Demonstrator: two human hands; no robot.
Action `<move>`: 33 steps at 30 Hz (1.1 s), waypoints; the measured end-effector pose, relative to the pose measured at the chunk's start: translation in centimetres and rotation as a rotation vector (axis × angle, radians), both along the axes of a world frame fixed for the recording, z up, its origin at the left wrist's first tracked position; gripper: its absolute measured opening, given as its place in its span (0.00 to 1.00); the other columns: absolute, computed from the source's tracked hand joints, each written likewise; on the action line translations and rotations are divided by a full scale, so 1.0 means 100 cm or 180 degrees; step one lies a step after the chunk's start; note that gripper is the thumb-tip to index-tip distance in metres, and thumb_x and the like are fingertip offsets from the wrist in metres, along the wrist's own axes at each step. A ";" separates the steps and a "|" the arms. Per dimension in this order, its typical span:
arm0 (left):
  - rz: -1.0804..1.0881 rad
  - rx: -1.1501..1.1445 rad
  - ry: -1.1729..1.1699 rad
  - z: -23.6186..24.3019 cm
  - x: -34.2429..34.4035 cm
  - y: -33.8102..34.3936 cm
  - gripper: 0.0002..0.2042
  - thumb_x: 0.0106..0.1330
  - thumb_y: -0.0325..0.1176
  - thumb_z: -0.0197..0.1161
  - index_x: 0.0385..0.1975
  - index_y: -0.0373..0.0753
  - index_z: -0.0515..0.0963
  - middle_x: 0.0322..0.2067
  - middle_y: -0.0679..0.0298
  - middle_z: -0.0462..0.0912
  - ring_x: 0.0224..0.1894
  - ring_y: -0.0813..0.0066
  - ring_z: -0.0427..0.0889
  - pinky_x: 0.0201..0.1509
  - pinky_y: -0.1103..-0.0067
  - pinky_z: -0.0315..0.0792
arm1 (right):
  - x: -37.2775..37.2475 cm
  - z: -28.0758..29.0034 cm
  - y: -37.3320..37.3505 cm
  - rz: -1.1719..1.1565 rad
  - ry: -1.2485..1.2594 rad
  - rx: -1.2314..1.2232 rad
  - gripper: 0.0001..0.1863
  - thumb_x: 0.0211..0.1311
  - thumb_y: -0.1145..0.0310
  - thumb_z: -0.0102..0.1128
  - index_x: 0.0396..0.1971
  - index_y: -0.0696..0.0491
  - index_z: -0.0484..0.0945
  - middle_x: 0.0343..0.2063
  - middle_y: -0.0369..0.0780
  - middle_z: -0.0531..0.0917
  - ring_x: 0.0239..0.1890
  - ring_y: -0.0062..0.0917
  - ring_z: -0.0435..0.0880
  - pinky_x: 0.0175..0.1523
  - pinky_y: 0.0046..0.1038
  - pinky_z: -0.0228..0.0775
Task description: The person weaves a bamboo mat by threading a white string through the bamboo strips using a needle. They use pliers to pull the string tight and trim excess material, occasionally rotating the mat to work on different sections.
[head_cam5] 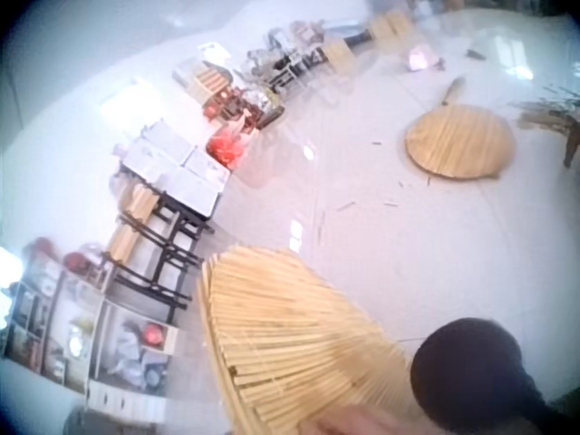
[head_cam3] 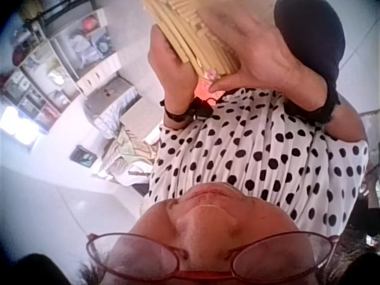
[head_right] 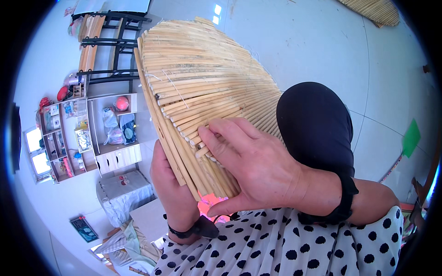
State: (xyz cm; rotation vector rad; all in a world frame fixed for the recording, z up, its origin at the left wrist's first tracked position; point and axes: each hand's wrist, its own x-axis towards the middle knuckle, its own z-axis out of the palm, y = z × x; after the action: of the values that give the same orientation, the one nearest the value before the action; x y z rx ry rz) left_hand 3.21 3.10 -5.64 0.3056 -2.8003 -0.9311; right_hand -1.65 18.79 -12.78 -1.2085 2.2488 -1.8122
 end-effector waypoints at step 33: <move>-0.2851 -0.2584 0.0512 0.025 -0.130 -0.129 0.09 0.54 0.28 0.66 0.33 0.46 0.75 0.30 0.67 0.80 0.39 0.64 0.80 0.48 0.64 0.70 | 0.005 0.059 0.018 0.0034 -0.0147 0.1608 0.34 0.45 0.73 0.59 0.58 0.61 0.66 0.51 0.52 0.72 0.49 0.47 0.77 0.55 0.36 0.71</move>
State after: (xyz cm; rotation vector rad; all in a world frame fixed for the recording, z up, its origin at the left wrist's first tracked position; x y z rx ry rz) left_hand -9.77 -9.80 -3.13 -1.1214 -2.8214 0.1757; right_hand -1.11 20.60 -6.89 -1.0596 2.4463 -1.1379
